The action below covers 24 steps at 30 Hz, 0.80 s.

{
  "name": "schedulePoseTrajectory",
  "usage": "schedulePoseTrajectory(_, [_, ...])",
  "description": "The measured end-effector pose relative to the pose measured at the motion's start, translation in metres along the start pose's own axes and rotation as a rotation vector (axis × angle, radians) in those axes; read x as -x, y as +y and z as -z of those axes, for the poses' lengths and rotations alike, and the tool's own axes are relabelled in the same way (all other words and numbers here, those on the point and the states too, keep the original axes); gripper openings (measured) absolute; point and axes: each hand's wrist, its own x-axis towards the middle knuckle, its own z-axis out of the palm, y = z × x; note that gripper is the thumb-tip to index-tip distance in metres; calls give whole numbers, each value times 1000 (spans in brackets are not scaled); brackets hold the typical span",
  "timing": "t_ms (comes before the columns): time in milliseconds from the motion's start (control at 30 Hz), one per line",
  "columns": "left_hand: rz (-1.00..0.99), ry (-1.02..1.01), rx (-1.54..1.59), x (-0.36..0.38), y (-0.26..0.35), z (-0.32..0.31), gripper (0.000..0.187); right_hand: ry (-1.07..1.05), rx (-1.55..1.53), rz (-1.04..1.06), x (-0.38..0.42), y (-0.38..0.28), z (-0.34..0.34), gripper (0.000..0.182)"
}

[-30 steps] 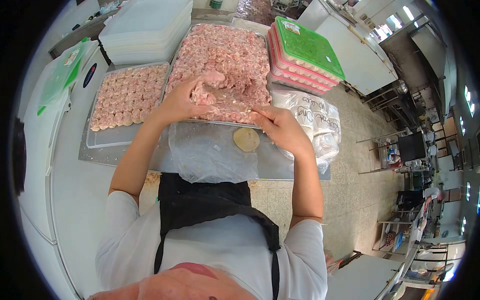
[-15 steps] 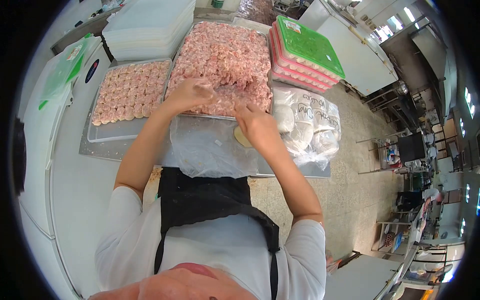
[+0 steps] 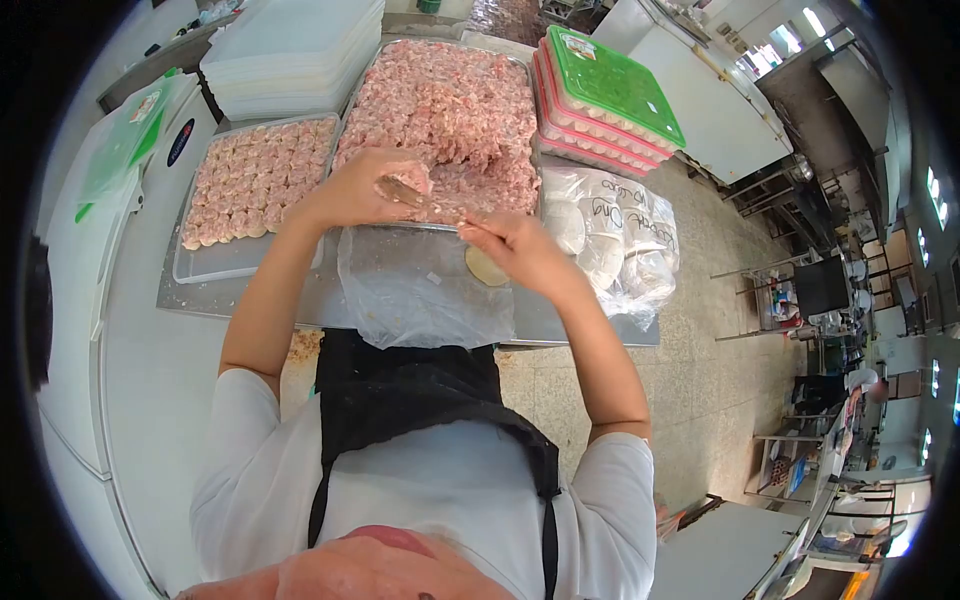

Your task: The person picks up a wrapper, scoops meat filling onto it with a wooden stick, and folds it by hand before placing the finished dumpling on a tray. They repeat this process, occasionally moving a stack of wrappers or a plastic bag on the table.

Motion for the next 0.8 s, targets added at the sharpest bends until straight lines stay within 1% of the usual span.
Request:
schedulePoseTrajectory(33, [-28,39,-170,2,-4,2,41,-54,57,23,-6,-2,3,23])
schedulePoseTrajectory(67, [-54,77,-342,4,-7,3,37,-33,248,30,-8,-6,16,23])
schedulePoseTrajectory(100, [-49,82,-344,7,-16,-1,37,-38,246,36,-8,-22,20,23])
schedulePoseTrajectory(167, [-42,402,-370,12,-38,-13,38,124,480,-54,-4,-50,20,23])
schedulePoseTrajectory(200, [-39,402,-369,10,-33,-8,38,208,409,226,-3,-34,9,22])
schedulePoseTrajectory(233, [50,251,-326,6,-23,-1,42,206,408,224,-6,-32,7,22])
schedulePoseTrajectory(267, [137,96,-281,4,-19,3,47,163,469,153,-10,-30,4,23])
schedulePoseTrajectory(300, [138,93,-280,6,-24,1,47,120,530,85,-12,-30,3,23])
schedulePoseTrajectory(333, [106,194,-230,8,-32,-1,47,118,531,91,-14,-32,11,23])
schedulePoseTrajectory(367, [76,291,-181,11,-38,-2,48,98,433,42,-14,-36,25,24])
schedulePoseTrajectory(400, [77,290,-185,12,-32,1,48,81,333,-10,-15,-39,32,26])
schedulePoseTrajectory(433, [34,274,-170,13,-22,5,47,82,331,-10,-15,-40,32,26])
schedulePoseTrajectory(467, [-9,258,-154,13,-15,8,46,100,234,34,-13,-41,30,27])
schedulePoseTrajectory(500, [-7,257,-152,11,-13,8,46,118,138,77,-12,-41,29,29])
schedulePoseTrajectory(533, [6,235,-146,10,-12,8,45,115,136,77,-14,-38,20,29])
schedulePoseTrajectory(600, [25,208,-143,11,-20,6,44,27,249,101,-21,-22,-8,33])
schedulePoseTrajectory(633, [27,341,-249,14,-33,0,44,25,244,106,-23,-11,-9,33])
schedulePoseTrajectory(667, [30,480,-357,18,-45,0,45,67,254,143,-26,2,-6,34])
schedulePoseTrajectory(700, [42,487,-362,24,-46,7,45,106,260,177,-27,15,-4,34])
schedulePoseTrajectory(733, [116,471,-273,32,-43,16,47,93,248,186,-28,26,-4,34])
schedulePoseTrajectory(767, [192,458,-181,44,-39,25,49,109,48,17,-29,37,-5,30])
schedulePoseTrajectory(800, [211,472,-186,58,-26,35,49,119,-149,-152,-31,46,-7,27])
